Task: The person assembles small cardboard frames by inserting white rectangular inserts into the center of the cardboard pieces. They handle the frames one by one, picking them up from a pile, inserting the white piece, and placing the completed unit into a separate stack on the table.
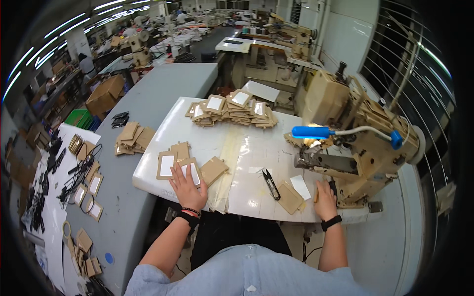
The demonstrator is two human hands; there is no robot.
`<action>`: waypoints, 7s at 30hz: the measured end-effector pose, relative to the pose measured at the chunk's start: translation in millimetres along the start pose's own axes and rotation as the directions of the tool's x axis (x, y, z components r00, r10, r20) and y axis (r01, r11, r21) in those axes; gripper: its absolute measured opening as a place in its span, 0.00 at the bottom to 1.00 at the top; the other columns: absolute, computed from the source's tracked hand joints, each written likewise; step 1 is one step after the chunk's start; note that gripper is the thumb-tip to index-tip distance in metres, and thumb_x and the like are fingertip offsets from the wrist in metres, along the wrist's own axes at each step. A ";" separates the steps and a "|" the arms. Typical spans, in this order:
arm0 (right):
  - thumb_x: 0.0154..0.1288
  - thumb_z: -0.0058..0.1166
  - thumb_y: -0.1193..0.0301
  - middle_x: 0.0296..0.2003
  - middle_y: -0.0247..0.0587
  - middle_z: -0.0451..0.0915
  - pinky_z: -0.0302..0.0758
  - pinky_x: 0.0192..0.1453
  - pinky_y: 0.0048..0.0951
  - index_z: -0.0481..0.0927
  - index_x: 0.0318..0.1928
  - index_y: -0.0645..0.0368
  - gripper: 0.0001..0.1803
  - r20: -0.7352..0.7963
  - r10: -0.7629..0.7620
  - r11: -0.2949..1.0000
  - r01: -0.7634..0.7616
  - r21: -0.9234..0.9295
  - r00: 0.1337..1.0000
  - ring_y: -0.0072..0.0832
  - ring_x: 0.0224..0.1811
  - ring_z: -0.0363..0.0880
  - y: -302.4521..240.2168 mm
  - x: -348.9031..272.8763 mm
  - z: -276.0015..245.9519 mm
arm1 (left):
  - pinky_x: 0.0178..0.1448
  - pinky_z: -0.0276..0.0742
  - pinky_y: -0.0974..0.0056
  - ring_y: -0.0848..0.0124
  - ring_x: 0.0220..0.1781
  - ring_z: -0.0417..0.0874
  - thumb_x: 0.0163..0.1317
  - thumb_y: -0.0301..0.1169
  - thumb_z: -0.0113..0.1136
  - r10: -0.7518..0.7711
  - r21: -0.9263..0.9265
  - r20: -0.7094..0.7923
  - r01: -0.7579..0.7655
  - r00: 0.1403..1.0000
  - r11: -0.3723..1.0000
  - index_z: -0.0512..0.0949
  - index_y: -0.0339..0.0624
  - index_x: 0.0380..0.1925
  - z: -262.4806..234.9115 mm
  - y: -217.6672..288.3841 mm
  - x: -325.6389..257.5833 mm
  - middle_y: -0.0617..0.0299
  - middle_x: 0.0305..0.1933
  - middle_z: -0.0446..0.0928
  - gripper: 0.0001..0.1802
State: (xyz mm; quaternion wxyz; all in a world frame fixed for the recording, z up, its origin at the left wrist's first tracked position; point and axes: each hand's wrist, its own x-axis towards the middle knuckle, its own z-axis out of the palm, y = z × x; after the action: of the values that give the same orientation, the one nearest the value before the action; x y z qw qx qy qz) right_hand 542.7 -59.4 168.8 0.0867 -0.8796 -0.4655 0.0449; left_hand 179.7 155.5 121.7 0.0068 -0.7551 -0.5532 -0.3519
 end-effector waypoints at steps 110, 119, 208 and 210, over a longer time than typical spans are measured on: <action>0.64 0.56 0.50 0.30 0.51 0.81 0.74 0.39 0.37 0.81 0.36 0.65 0.26 0.672 -0.122 0.622 -0.471 0.625 0.730 0.38 0.34 0.80 -197.9 -81.2 -2.1 | 0.50 0.76 0.55 0.51 0.45 0.82 0.58 0.53 0.61 -0.071 0.023 0.996 0.599 0.058 0.800 0.79 0.36 0.41 -145.0 -140.4 76.7 0.44 0.39 0.81 0.28; 0.60 0.59 0.61 0.33 0.60 0.81 0.76 0.44 0.44 0.82 0.33 0.64 0.15 0.592 0.156 0.900 -0.360 0.245 0.791 0.54 0.38 0.80 -191.5 -56.7 37.6 | 0.47 0.76 0.52 0.49 0.42 0.82 0.59 0.43 0.62 -0.279 0.175 0.930 0.379 0.241 0.909 0.79 0.39 0.35 -97.4 -153.3 45.9 0.46 0.37 0.82 0.17; 0.57 0.68 0.59 0.24 0.30 0.75 0.67 0.21 0.17 0.73 0.32 0.55 0.18 0.639 0.366 -0.231 -0.600 0.766 0.676 0.17 0.21 0.70 -389.9 257.1 60.6 | 0.54 0.83 0.55 0.62 0.55 0.79 0.69 0.31 0.54 0.306 -0.115 0.934 0.966 0.184 -0.231 0.63 0.36 0.61 -88.4 -51.6 292.3 0.53 0.58 0.72 0.24; 0.57 0.69 0.59 0.24 0.30 0.75 0.66 0.19 0.17 0.73 0.32 0.56 0.18 0.624 0.399 -0.225 -0.588 0.777 0.672 0.17 0.20 0.70 -395.5 254.4 59.7 | 0.54 0.82 0.54 0.62 0.55 0.79 0.69 0.33 0.54 0.275 -0.115 0.945 0.967 0.178 -0.229 0.63 0.36 0.61 -82.3 -57.9 291.2 0.54 0.58 0.73 0.24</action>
State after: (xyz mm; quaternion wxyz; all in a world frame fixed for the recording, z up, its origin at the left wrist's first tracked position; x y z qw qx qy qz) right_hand 355.5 375.7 187.5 0.5952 -0.6683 0.0870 0.4377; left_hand 128.7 387.0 318.6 -0.9056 -0.2352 -0.3204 -0.1479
